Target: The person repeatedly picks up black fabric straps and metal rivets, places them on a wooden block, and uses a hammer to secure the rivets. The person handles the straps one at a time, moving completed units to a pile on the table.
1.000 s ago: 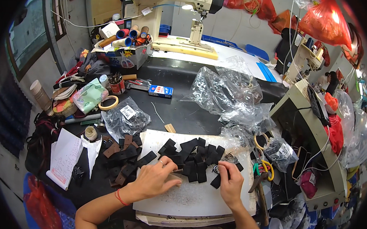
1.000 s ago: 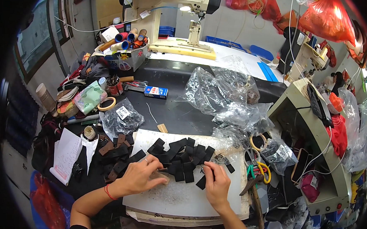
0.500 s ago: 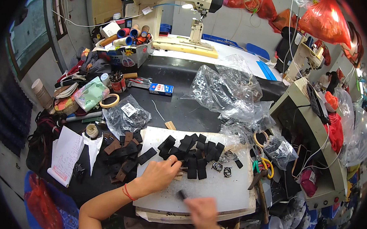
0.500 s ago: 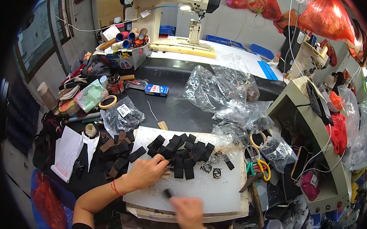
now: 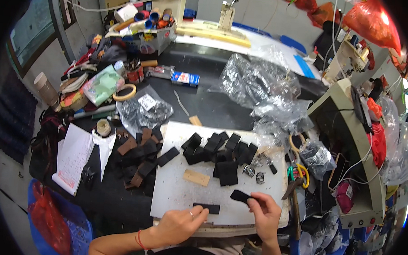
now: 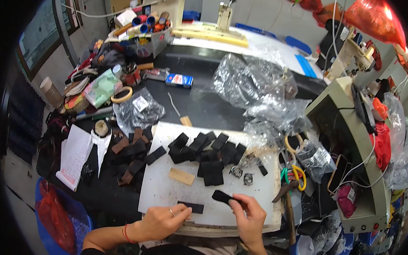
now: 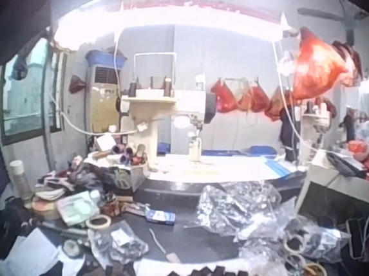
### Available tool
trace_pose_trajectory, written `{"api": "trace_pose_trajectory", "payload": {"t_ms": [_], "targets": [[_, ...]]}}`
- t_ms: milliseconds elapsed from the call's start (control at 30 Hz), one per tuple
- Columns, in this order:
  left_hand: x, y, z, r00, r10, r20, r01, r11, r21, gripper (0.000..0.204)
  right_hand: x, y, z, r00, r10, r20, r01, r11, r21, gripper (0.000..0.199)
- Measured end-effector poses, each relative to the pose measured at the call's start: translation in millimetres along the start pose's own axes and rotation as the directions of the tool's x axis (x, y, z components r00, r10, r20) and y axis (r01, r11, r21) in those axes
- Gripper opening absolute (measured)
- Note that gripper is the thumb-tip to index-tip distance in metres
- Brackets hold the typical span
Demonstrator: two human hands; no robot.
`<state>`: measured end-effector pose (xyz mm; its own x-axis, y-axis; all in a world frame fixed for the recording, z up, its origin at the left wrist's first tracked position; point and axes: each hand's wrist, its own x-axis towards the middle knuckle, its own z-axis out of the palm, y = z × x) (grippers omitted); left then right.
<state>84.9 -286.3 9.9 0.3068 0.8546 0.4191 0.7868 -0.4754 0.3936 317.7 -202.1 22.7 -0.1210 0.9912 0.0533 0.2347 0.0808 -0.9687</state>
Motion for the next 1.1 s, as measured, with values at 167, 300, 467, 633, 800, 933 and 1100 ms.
{"api": "trace_pose_trajectory", "payload": {"t_ms": [167, 300, 467, 633, 800, 933, 1100], "targets": [[-22.6, -2.7, -10.8, 0.934, -0.323, -0.151, 0.299, 0.940, -0.162, 0.057, -2.2, -9.7, 19.9, 0.989, 0.044, 0.142, -0.053, 0.996, 0.065, 0.014], [-23.8, -3.8, -16.7, 0.893, -0.424, -0.150, 0.383, 0.891, -0.243, 0.063, -4.9, -21.7, 39.1, 0.939, 0.030, 0.341, -0.030, 1.000, -0.006, 0.013], [-10.4, -6.5, -4.0, 0.929, -0.308, -0.206, 0.245, 0.928, -0.279, 0.067, -1.1, -15.6, 54.6, 0.914, 0.024, 0.404, 0.038, 0.988, -0.146, 0.012], [-16.8, -15.9, 2.5, 0.965, -0.237, -0.117, 0.207, 0.954, -0.217, 0.043, -3.3, -8.4, 56.2, 0.896, -0.147, 0.419, 0.255, 0.943, -0.214, 0.013], [-19.3, -16.2, -1.2, 0.989, -0.140, -0.036, 0.139, 0.989, -0.044, 0.025, -9.2, -11.3, 51.5, 0.914, -0.175, 0.367, 0.304, 0.894, -0.330, 0.022], [-18.6, -11.6, -5.3, 0.988, -0.150, -0.038, 0.150, 0.989, 0.002, 0.027, -3.9, -4.9, 30.2, 0.790, -0.333, 0.515, 0.516, 0.815, -0.264, 0.030], [-19.7, -9.4, -0.1, 0.977, -0.195, -0.083, 0.192, 0.980, -0.051, 0.025, -10.3, 12.3, 32.9, 0.773, -0.392, 0.500, 0.572, 0.770, -0.281, 0.028]]}}
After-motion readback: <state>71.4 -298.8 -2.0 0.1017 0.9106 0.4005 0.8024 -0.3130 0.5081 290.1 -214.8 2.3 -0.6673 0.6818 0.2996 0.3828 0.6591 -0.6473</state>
